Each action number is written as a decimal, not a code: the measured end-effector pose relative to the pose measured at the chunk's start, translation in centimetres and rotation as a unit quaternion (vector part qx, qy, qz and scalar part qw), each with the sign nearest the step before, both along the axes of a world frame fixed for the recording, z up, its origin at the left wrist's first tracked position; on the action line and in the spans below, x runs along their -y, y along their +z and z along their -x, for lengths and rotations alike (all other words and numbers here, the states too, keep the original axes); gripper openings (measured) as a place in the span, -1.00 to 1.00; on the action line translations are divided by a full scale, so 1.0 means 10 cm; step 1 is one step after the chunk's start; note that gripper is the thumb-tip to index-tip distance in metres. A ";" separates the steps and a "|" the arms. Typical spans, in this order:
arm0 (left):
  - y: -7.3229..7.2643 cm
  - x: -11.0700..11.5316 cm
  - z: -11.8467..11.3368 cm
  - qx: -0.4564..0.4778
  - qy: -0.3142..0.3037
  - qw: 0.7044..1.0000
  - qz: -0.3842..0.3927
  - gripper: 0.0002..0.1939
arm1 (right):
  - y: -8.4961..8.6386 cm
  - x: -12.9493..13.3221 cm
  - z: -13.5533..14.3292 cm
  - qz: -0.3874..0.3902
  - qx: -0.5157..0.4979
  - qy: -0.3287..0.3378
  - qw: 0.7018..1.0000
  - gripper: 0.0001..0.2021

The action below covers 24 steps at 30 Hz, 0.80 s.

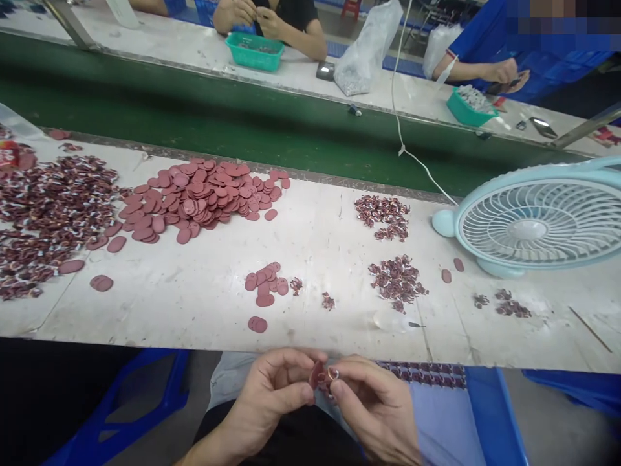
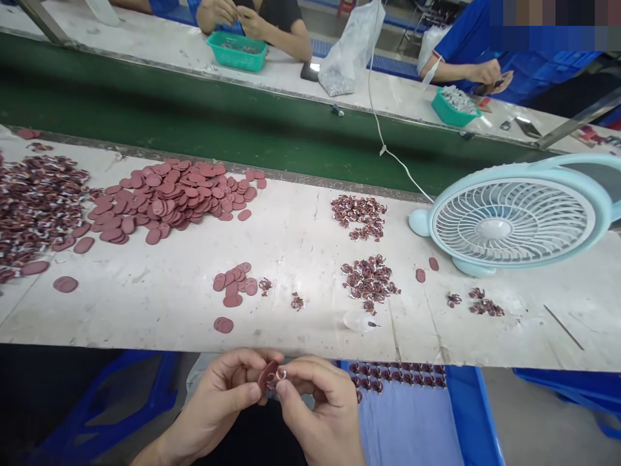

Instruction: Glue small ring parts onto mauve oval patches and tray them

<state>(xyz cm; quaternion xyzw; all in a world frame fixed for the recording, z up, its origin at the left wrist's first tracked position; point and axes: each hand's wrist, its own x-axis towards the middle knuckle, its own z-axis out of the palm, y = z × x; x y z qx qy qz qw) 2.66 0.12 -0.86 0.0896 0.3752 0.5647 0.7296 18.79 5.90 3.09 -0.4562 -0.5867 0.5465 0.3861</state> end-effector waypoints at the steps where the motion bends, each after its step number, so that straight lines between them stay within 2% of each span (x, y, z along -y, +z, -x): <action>1: 0.00 0.00 -0.01 0.003 -0.003 1.000 0.002 -0.78 | 0.00 0.00 0.00 0.003 -0.001 0.003 1.000 -0.81; 7: 0.02 -0.01 -0.03 -0.031 -0.008 0.999 0.029 -0.85 | -0.05 0.02 -0.03 0.027 0.006 0.010 1.000 -0.85; 11: 0.02 0.00 -0.06 -0.063 -0.014 0.998 0.020 -0.89 | -0.11 0.05 -0.06 0.056 -0.006 0.002 0.998 -0.90; 19: 0.03 0.03 -0.11 -0.075 -0.023 0.997 0.006 -0.90 | -0.01 0.04 -0.15 -0.040 0.056 0.040 0.997 -0.83; 24: 0.05 0.02 -0.14 -0.068 -0.009 0.997 0.019 -0.88 | -0.03 0.06 -0.10 -0.019 0.034 0.023 0.999 -0.89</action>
